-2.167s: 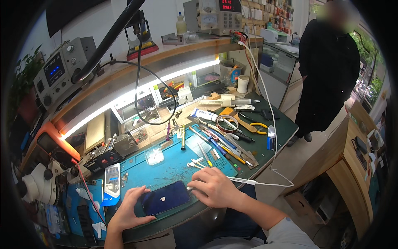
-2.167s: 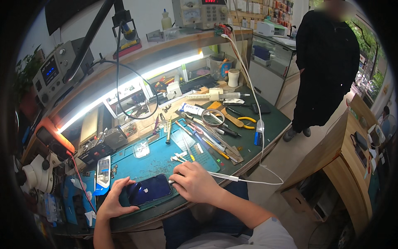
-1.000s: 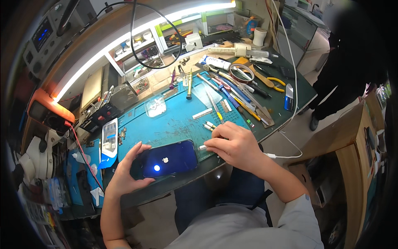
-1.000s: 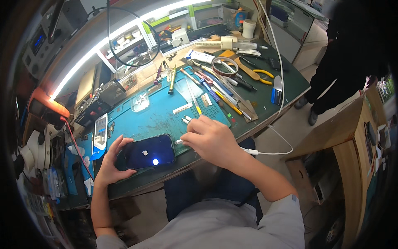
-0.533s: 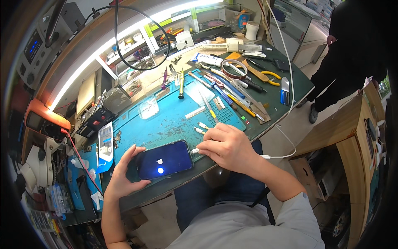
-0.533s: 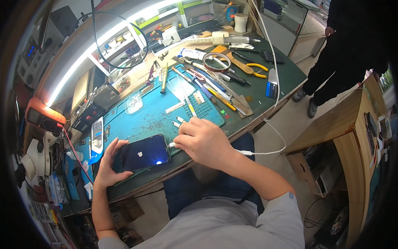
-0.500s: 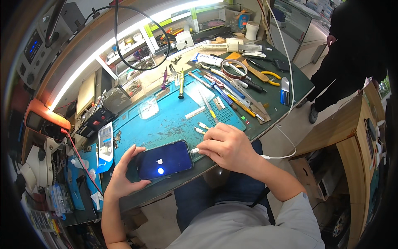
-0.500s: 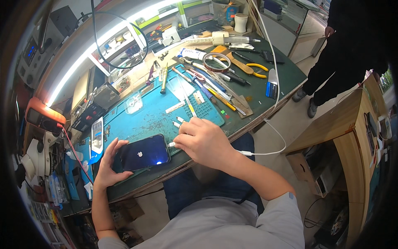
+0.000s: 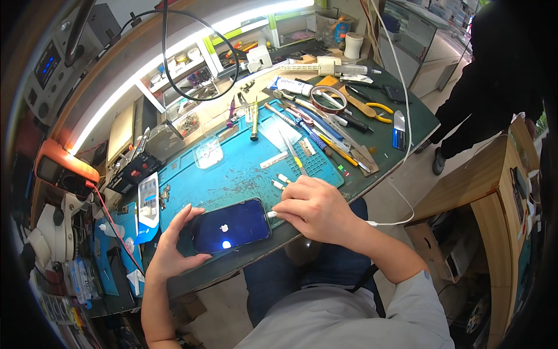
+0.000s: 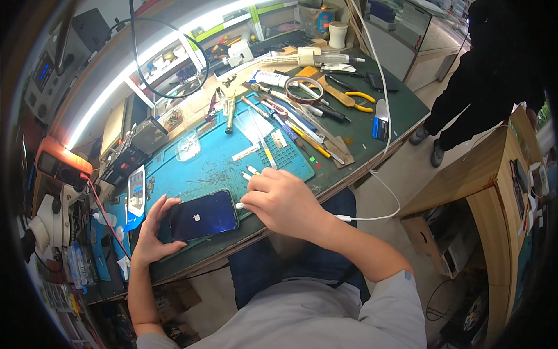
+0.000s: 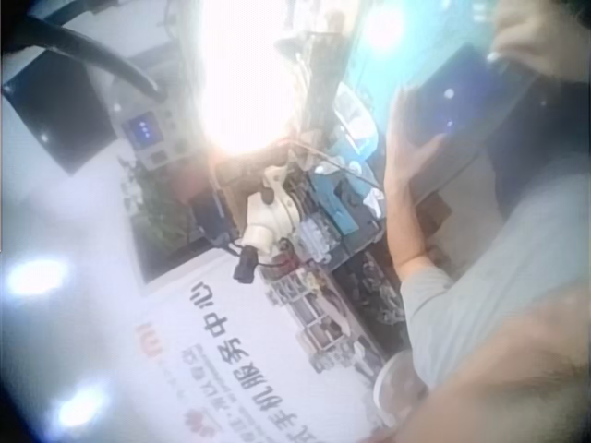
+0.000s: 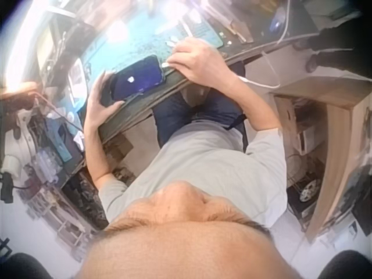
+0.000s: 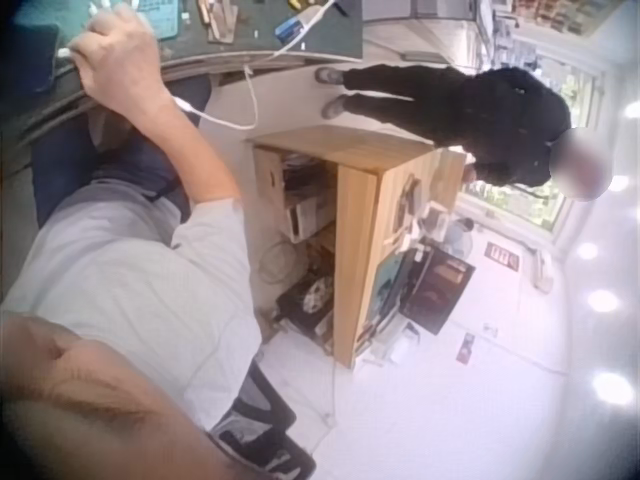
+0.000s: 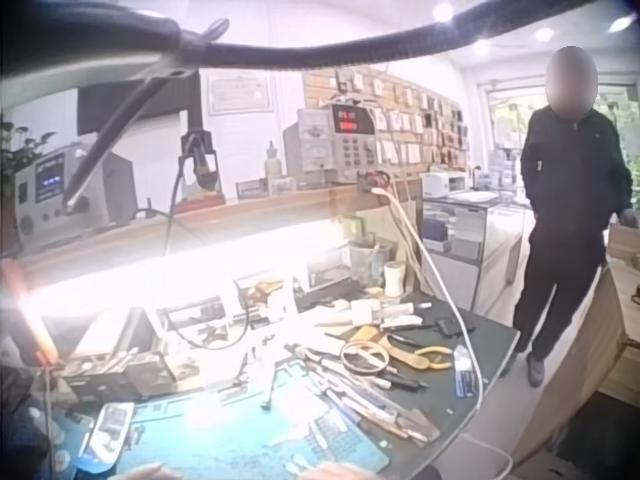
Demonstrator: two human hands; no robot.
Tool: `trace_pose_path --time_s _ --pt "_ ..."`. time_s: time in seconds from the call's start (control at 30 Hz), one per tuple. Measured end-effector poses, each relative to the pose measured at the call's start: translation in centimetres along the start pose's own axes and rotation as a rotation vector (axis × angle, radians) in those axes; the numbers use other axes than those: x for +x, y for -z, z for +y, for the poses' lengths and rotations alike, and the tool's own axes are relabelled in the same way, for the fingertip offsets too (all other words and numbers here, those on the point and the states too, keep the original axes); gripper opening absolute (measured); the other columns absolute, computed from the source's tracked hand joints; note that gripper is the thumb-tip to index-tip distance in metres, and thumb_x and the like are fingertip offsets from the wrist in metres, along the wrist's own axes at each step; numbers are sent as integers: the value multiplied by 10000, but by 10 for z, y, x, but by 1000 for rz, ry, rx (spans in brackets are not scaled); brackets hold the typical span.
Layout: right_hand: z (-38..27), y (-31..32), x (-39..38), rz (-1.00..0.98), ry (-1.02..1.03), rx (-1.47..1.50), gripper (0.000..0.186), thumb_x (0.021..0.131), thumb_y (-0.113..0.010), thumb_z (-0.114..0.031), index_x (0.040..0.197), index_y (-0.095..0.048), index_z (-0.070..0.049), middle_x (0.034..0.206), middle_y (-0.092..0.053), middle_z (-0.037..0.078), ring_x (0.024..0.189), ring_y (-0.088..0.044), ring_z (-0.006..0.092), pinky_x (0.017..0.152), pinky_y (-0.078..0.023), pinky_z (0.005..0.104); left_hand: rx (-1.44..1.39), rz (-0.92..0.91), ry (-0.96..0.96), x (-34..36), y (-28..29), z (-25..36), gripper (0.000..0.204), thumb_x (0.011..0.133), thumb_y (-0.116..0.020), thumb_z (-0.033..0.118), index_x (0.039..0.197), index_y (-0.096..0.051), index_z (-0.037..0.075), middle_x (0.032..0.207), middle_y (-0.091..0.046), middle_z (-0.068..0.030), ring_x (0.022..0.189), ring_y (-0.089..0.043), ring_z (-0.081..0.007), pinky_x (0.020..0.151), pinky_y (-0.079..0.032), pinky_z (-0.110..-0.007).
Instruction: The person opens a smartphone, disconnects and reconnects internal ribbon cables, and uses a screwdriver to adjust components. They repeatedly plug in a charging cable to test the device, which displays the Apple logo and lock screen. The person continues to manipulate internal connectors and screws while the phone remains powered on.
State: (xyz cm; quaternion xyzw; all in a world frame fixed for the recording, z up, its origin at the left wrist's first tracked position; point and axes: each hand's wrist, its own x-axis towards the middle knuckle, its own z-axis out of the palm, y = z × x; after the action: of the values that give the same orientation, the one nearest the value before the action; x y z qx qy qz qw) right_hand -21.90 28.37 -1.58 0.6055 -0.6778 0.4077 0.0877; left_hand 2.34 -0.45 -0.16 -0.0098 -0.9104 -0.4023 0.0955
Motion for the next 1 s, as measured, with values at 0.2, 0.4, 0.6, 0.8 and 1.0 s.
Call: trace_pose_path --time_s 0.2,0.4,0.6,0.8,1.0 --pt "-2 1 4 -50 27 -9 72 865 -774 -130 881 -728 -78 916 -644 50 917 -637 261 791 -516 392 -20 -17 1 1 0 0 1189 684 -979 73 1655 -294 41 1497 -587 -218 1416 -564 -345 1203 -424 -457" --pt "0 -1 4 -40 34 14 53 889 -784 -108 909 -745 -78 928 -670 20 892 -652 230 774 -537 361 -17 -23 14 3 0 7 1175 691 -981 75 1653 -307 48 1498 -594 -198 1408 -571 -323 1203 -427 -444" --pt "-2 -1 3 -103 12 -11 97 916 -762 -132 979 -743 -61 995 -657 69 961 -641 262 851 -525 384 -48 -15 30 3 0 6 1160 697 -979 78 1653 -321 58 1503 -590 -180 1419 -552 -309 1215 -404 -445" --pt "-9 12 4 -71 -29 -12 183 938 -732 -128 1106 -736 -55 1050 -673 74 1001 -645 273 894 -510 395 -45 -33 43 3 2 5 1139 711 -974 89 1648 -328 51 1519 -576 -171 1443 -532 -303 1222 -393 -443" --pt "-20 10 -3 11 -234 -68 217 951 -712 -107 1163 -740 -69 1027 -754 85 935 -716 285 837 -547 405 -38 -50 38 5 3 10 1123 731 -971 99 1646 -321 40 1527 -563 -184 1442 -532 -299 1222 -398 -431"
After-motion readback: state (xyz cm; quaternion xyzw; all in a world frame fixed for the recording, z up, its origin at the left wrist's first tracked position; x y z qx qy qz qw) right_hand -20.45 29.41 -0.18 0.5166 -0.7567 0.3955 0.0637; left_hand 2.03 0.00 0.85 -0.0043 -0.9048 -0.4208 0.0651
